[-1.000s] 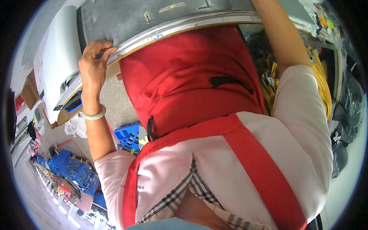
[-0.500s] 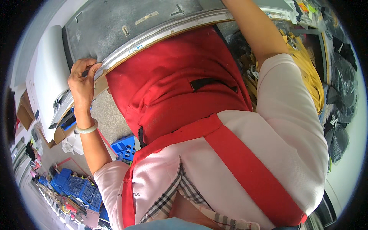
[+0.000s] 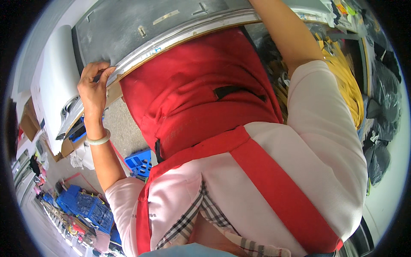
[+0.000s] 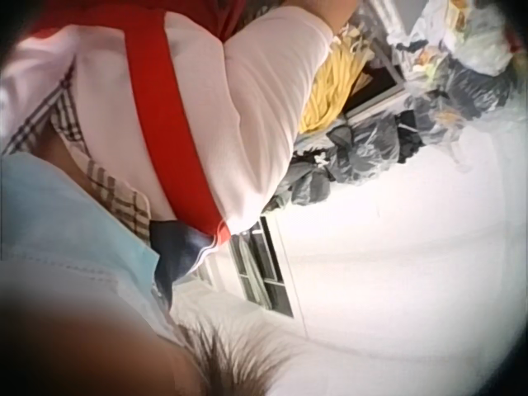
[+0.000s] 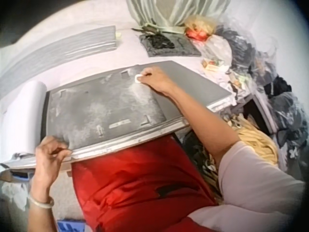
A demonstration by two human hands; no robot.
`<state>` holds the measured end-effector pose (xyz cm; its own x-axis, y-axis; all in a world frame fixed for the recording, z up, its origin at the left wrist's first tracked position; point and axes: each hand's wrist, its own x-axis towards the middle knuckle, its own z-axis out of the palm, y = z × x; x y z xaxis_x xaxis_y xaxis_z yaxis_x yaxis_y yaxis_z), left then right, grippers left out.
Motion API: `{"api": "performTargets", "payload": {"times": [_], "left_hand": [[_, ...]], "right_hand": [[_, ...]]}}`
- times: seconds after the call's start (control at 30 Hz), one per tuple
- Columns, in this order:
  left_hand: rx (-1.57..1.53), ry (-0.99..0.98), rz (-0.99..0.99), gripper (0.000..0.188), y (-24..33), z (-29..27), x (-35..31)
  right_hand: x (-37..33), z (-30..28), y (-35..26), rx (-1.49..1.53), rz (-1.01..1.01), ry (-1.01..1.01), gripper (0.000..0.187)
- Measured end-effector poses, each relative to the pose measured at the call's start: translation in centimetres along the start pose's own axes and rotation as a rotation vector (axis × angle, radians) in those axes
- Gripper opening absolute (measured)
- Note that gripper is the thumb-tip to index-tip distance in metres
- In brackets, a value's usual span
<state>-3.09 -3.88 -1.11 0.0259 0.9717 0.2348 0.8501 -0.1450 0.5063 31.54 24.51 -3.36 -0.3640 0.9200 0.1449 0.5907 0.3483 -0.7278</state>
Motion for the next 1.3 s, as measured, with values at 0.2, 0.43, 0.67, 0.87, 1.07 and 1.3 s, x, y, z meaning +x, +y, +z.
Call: {"api": "performTargets", "payload": {"times": [0.2, 0.43, 0.67, 0.87, 1.07, 1.3], "left_hand": [[0.011, -0.070, -0.062, 0.018, 1.0, -0.8, 0.9], [-0.014, 0.021, 0.256, 0.020, 5.5, 5.0, 7.6], [0.051, 0.257, 0.378, 0.013, 5.3, 9.1, 9.4], [0.066, 0.066, 0.223, 0.017, 6.5, 8.8, 9.4], [0.178, 0.009, 0.151, 0.029, 7.2, 8.4, 9.4], [0.172, 0.022, 0.141, 0.029, 7.2, 8.3, 9.2]], "right_hand": [[0.4, 0.2, 1.5, 0.010, 0.029, 0.016, 0.036], [0.3, -0.3, 2.2, -0.136, -0.042, 0.042, 0.030], [-0.6, -0.1, 1.2, 0.172, 0.040, 0.029, 0.022], [-8.7, -0.7, -3.1, 0.196, 0.094, -0.166, 0.023], [-13.8, -1.7, -5.2, -0.024, -0.079, -0.203, 0.022], [-13.9, -0.8, -5.8, -0.249, -0.273, -0.185, 0.023]]}}
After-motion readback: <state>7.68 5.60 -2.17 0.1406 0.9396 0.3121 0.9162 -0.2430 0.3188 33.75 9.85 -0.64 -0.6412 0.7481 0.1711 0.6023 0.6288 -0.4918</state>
